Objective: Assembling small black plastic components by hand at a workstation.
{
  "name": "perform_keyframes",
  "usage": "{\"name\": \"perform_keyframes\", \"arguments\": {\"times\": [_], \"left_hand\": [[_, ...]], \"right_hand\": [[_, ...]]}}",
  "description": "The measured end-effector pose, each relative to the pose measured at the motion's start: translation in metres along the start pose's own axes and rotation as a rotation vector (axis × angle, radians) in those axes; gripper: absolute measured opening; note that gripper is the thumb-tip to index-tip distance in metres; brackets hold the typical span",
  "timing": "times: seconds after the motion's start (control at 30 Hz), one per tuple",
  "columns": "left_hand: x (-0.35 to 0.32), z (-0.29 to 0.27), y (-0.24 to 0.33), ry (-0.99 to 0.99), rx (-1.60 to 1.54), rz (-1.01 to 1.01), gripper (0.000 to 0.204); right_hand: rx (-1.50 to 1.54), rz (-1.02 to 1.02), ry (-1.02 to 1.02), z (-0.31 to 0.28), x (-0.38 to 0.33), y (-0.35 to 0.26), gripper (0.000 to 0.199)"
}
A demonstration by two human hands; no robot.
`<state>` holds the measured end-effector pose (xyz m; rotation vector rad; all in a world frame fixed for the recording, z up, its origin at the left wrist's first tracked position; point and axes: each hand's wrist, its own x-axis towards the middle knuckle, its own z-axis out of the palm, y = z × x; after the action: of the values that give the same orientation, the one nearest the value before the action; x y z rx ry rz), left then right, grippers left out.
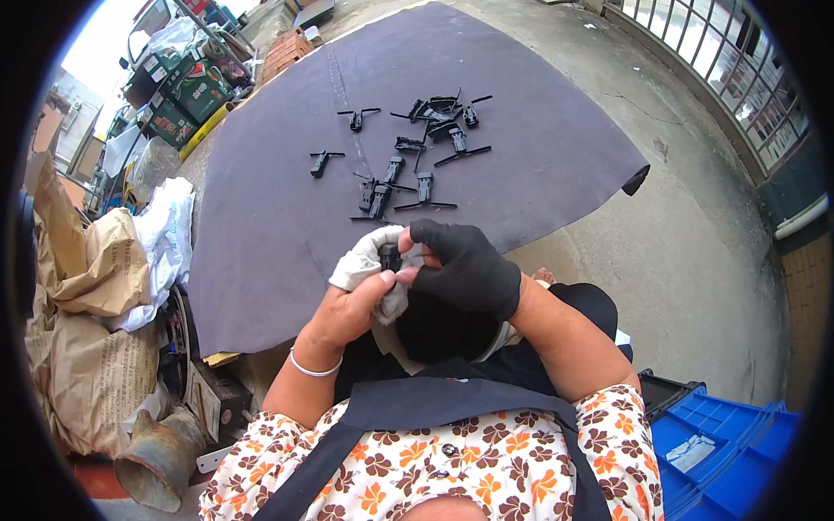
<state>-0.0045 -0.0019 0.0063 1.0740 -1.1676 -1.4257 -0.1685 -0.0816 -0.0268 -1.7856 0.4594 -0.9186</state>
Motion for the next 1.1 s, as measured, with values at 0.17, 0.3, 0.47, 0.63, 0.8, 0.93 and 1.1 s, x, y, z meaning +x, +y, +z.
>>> {"name": "perform_keyframes", "arguments": {"times": [0.17, 0.3, 0.47, 0.63, 0.8, 0.93, 1.1], "left_hand": [[-0.001, 0.005, -0.003, 0.054, 0.027, -0.025, 0.030], [-0.002, 0.000, -0.012, 0.147, 0.067, 0.039, 0.026], [-0.001, 0.012, -0.011, 0.210, 0.428, 0.125, 0.020], [-0.008, 0.012, -0.016, 0.245, 0.908, 0.506, 0.023], [-0.026, 0.011, -0.012, 0.320, 0.895, 0.431, 0.022], [-0.033, 0.005, -0.012, 0.340, 0.915, 0.454, 0.024], [-0.031, 0.000, -0.013, 0.388, 0.634, 0.393, 0.024]], "right_hand": [[0.032, 0.165, -0.097, -0.002, 0.002, -0.007, 0.013], [-0.046, 0.080, -0.125, -0.004, 0.003, -0.011, 0.014], [-0.103, 0.082, -0.133, 0.002, 0.004, -0.006, 0.019], [-0.058, 0.166, -0.162, 0.015, 0.000, -0.009, 0.023], [0.016, 0.173, -0.221, 0.028, 0.001, -0.011, 0.025], [0.100, 0.221, -0.249, 0.038, 0.007, -0.014, 0.025], [0.046, 0.196, -0.313, 0.027, 0.019, -0.016, 0.025]]}}
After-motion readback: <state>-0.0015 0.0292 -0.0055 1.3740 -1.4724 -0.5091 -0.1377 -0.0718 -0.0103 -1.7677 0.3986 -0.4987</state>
